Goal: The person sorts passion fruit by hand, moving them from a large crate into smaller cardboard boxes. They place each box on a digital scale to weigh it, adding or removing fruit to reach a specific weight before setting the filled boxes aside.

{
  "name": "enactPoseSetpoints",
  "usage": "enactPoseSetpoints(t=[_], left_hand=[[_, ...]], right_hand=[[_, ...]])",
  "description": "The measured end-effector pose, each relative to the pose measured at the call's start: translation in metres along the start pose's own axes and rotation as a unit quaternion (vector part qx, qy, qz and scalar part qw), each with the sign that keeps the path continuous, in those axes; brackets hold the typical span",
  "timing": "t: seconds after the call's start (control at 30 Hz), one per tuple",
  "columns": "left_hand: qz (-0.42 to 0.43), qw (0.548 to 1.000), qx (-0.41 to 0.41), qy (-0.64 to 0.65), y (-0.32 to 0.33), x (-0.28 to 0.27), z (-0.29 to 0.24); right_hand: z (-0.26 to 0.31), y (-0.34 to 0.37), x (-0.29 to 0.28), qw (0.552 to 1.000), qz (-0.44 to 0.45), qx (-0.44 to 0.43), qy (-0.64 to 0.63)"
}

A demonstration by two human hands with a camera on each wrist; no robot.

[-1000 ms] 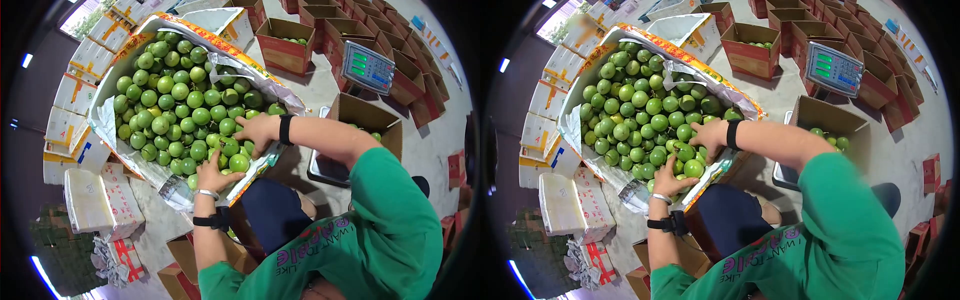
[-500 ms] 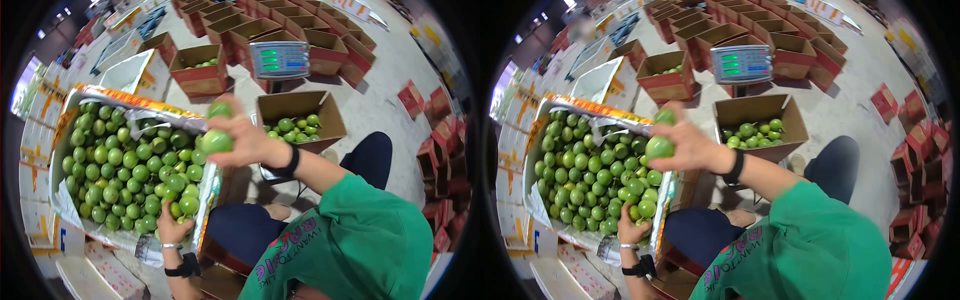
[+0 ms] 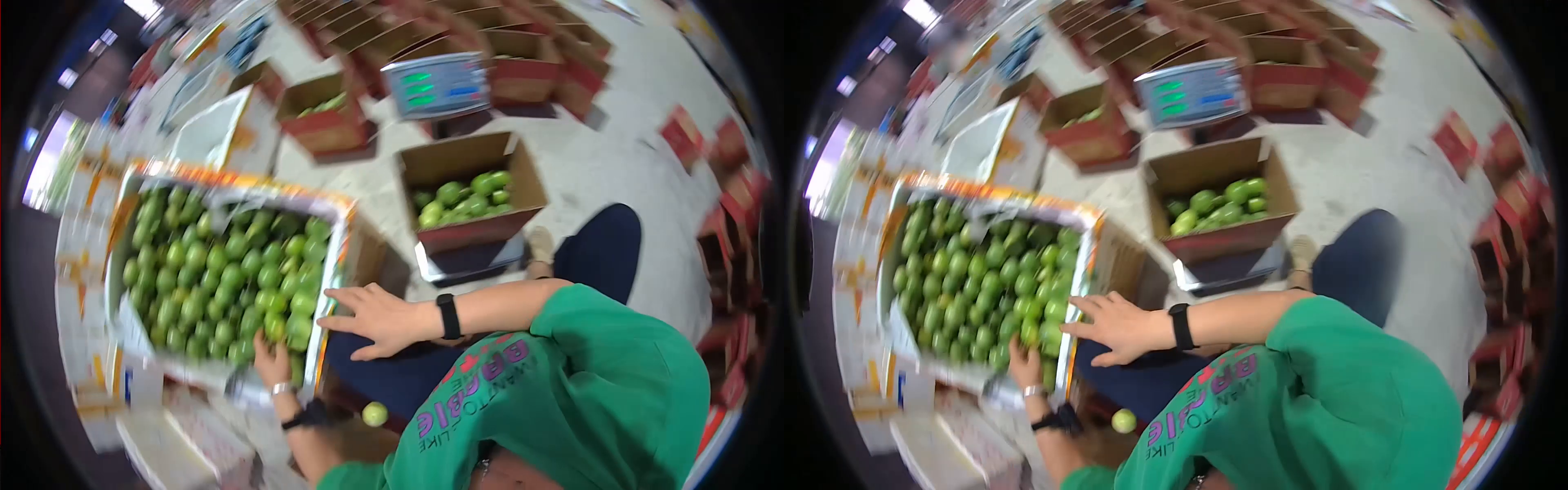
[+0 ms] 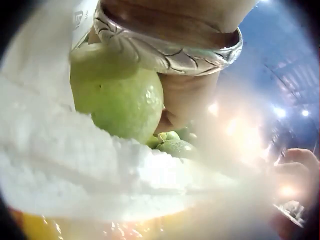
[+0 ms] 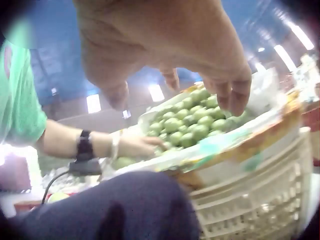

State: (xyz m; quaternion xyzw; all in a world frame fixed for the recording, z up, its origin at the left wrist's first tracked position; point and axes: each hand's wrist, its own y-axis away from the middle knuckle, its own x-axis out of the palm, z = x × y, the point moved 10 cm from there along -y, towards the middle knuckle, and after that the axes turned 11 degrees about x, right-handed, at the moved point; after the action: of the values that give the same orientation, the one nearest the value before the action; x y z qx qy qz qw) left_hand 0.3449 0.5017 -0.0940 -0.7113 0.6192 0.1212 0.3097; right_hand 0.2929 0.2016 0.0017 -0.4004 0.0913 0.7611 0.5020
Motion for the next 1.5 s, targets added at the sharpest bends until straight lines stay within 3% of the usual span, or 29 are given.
enactPoseSetpoints(t=[0.07,0.1,0.13,0.2,0.27,0.33,0.43,0.47,0.53,0.57,0.63,0.67,0.73,0.77,0.8,0.87,0.9,1.0,1.07,1.2,1.27,1.3,1.33,1.4,1.43,1.47,1.5], left_hand=[[0.023,0.964,-0.033,-0.261,0.009,-0.012,-0.029],[0.055,0.954,-0.133,-0.263,0.022,-0.011,-0.041],[0.055,0.943,0.000,-0.329,0.027,-0.005,-0.055],[0.118,0.877,-0.107,-0.454,0.036,0.002,-0.067],[0.108,0.872,-0.141,-0.456,0.035,-0.005,-0.072],[0.105,0.875,-0.165,-0.443,0.027,-0.007,-0.074],[0.292,0.782,-0.287,-0.470,0.027,0.008,-0.050],[0.292,0.786,-0.283,-0.466,0.024,0.005,-0.046],[0.395,0.759,-0.236,-0.460,0.029,0.014,-0.038],[0.404,0.758,-0.224,-0.461,0.028,0.016,-0.044],[0.493,0.687,-0.212,-0.490,0.028,0.025,-0.049],[0.486,0.683,-0.179,-0.515,0.029,0.029,-0.030],[0.457,0.678,-0.159,-0.553,0.025,0.033,-0.042],[0.465,0.672,-0.086,-0.570,0.024,0.041,-0.026],[0.475,0.654,-0.106,-0.580,0.013,0.057,-0.034],[0.461,0.658,-0.107,-0.586,0.020,0.040,-0.022],[0.461,0.643,-0.062,-0.608,0.021,0.042,-0.024],[0.422,0.682,-0.029,-0.597,0.019,0.035,-0.048],[0.368,0.716,-0.104,-0.584,0.012,0.018,-0.069],[0.349,0.758,-0.104,-0.541,0.003,0.002,-0.068],[0.307,0.843,-0.115,-0.427,0.007,-0.005,-0.031],[0.242,0.892,-0.148,-0.351,0.006,-0.015,-0.031],[0.239,0.892,-0.147,-0.354,0.005,-0.016,-0.027],[0.178,0.931,-0.221,-0.228,0.018,-0.024,-0.010],[0.240,0.923,-0.187,-0.236,0.019,-0.014,-0.012],[0.242,0.943,-0.128,-0.190,0.024,-0.010,0.007],[0.271,0.940,-0.167,-0.123,0.029,-0.005,0.008]], right_hand=[[0.037,-0.006,0.061,0.994,0.085,-0.073,0.020],[0.043,-0.006,0.088,0.989,0.123,-0.074,0.042],[0.048,-0.004,0.110,0.982,0.156,-0.074,0.074],[0.053,-0.001,0.123,0.982,0.131,-0.082,0.108],[0.051,-0.006,0.118,0.989,0.114,-0.085,0.035],[0.043,-0.027,0.083,0.996,0.017,-0.071,0.052],[0.002,-0.089,0.055,0.992,-0.004,0.015,0.122],[-0.017,-0.108,0.062,0.987,0.039,0.037,0.151],[-0.040,-0.129,0.101,0.958,0.223,0.069,0.169],[-0.040,-0.136,0.113,0.951,0.237,0.054,0.191],[-0.031,-0.140,0.123,0.904,0.348,0.102,0.227],[-0.026,-0.139,0.131,0.878,0.383,0.128,0.258],[-0.013,-0.136,0.138,0.861,0.371,0.130,0.324],[-0.013,-0.133,0.138,0.850,0.380,0.145,0.336],[-0.029,-0.129,0.114,0.861,0.352,0.166,0.328],[-0.025,-0.137,0.137,0.865,0.389,0.172,0.265],[-0.023,-0.136,0.134,0.864,0.396,0.165,0.264],[-0.023,-0.133,0.125,0.875,0.394,0.149,0.240],[-0.022,-0.132,0.101,0.885,0.410,0.159,0.150],[-0.038,-0.141,0.158,0.865,0.467,0.153,0.104],[-0.035,-0.134,0.177,0.804,0.566,0.140,0.112],[-0.030,-0.130,0.163,0.793,0.576,0.155,0.123],[-0.028,-0.132,0.144,0.810,0.554,0.142,0.129],[-0.025,-0.140,0.167,0.829,0.542,0.083,0.112],[-0.029,-0.140,0.190,0.816,0.569,0.066,0.077],[-0.027,-0.140,0.196,0.818,0.571,0.059,0.033],[-0.026,-0.139,0.192,0.820,0.570,0.047,-0.004]])
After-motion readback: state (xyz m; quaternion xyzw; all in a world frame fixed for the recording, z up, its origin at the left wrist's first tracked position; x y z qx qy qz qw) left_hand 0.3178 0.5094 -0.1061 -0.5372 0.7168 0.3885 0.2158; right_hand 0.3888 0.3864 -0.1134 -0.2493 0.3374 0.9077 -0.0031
